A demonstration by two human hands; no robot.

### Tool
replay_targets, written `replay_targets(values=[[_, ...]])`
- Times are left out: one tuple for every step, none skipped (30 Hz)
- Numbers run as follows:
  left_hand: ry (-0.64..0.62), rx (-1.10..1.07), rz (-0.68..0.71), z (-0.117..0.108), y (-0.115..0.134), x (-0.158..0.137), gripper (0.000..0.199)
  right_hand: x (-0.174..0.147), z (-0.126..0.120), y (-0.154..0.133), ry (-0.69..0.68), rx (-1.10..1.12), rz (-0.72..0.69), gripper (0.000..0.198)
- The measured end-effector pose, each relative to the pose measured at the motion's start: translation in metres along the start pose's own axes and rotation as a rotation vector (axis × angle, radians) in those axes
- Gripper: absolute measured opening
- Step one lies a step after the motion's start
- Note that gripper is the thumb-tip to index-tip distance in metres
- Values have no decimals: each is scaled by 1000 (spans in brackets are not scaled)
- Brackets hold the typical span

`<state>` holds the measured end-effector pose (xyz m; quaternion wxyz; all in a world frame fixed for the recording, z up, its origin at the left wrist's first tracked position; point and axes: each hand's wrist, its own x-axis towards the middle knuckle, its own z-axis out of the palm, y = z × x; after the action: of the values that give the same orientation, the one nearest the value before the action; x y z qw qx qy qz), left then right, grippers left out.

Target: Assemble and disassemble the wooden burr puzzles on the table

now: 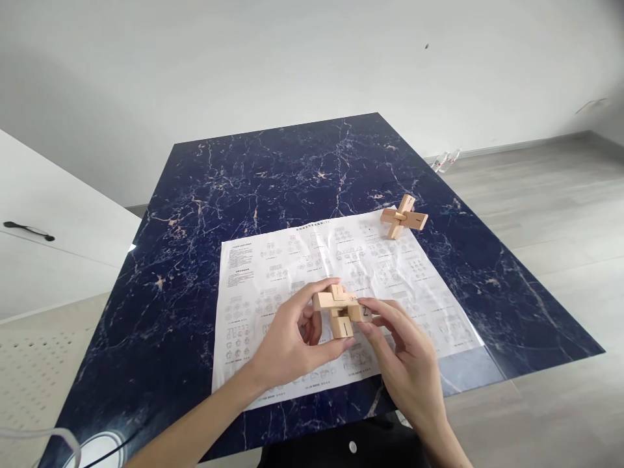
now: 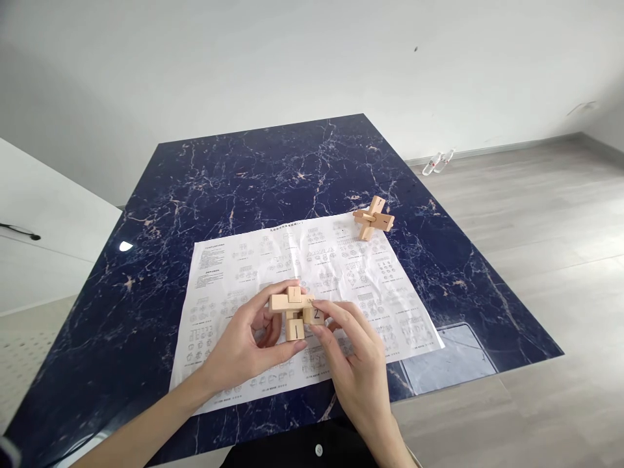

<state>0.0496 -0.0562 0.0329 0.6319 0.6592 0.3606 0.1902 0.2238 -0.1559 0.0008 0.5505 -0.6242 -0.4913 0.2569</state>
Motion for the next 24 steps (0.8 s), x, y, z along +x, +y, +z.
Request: replay_targets(values=[[0, 8, 8, -1, 0, 0, 72, 0, 0, -1, 5, -4, -6, 23], [0, 18, 20, -1, -1, 1, 71, 0, 0, -1, 10, -6, -11, 23], [0, 33, 38, -1, -2, 1, 70, 0, -1, -1, 14, -9, -15, 23], [0, 51, 59, -1, -3, 1, 69, 0, -1, -2, 16, -11, -17, 23], [-1, 69, 79, -1, -4, 1, 67, 0, -1, -2, 17, -12, -17, 23], [-2, 87, 98, -1, -5, 1, 66, 0, -1, -1, 14, -12, -18, 23], [-3, 103, 114, -1, -6, 1, 65, 0, -1, -1, 8, -11, -20, 24], [-3, 115, 125, -1, -7, 1, 64, 0, -1, -1, 3, -9, -27, 24], [-1, 122, 129, -1, -7, 1, 65, 0, -1, -1, -4, -8, -35, 24], [-1, 124, 128, 0, -7, 1, 65, 0, -2, 0, -11, -5, -44, 25], [-2, 124, 124, 0, -7, 1, 66, 0, -2, 0, -19, -3, -53, 25], [-3, 122, 117, 0, -7, 1, 67, 0, -2, 0, -27, 0, -59, 25], [-3, 119, 109, 0, -7, 1, 68, 0, -3, 1, -36, 4, -63, 25], [-1, 116, 104, 0, -6, 1, 68, 1, -3, 1, -45, 7, -67, 24], [2, 117, 103, 0, -6, 0, 68, 1, -3, 2, -48, 11, -72, 24], [5, 121, 106, 0, -6, 0, 68, 1, -3, 3, -44, 14, -81, 24], [8, 126, 112, 0, -6, 0, 68, 1, -4, 4, -37, 17, -91, 25], [10, 132, 118, 0, -6, 0, 68, 1, -4, 5, -28, 21, -102, 25], [8, 138, 122, 0, -6, 0, 68, 1, -4, 6, -23, 25, -111, 26], [3, 143, 124, 0, -6, 0, 68, 1, -4, 6, -23, 29, -118, 27], [-5, 145, 126, 1, -6, 0, 68, 1, -4, 7, -29, 32, -122, 27], [-13, 146, 127, 1, -5, 0, 67, 1, -4, 7, -41, 32, -126, 28], [-20, 147, 129, 1, -5, 0, 67, 0, -4, 7, -54, 32, -130, 28], [-28, 146, 127, 2, -5, 0, 66, 0, -4, 7, -65, 31, -135, 27]])
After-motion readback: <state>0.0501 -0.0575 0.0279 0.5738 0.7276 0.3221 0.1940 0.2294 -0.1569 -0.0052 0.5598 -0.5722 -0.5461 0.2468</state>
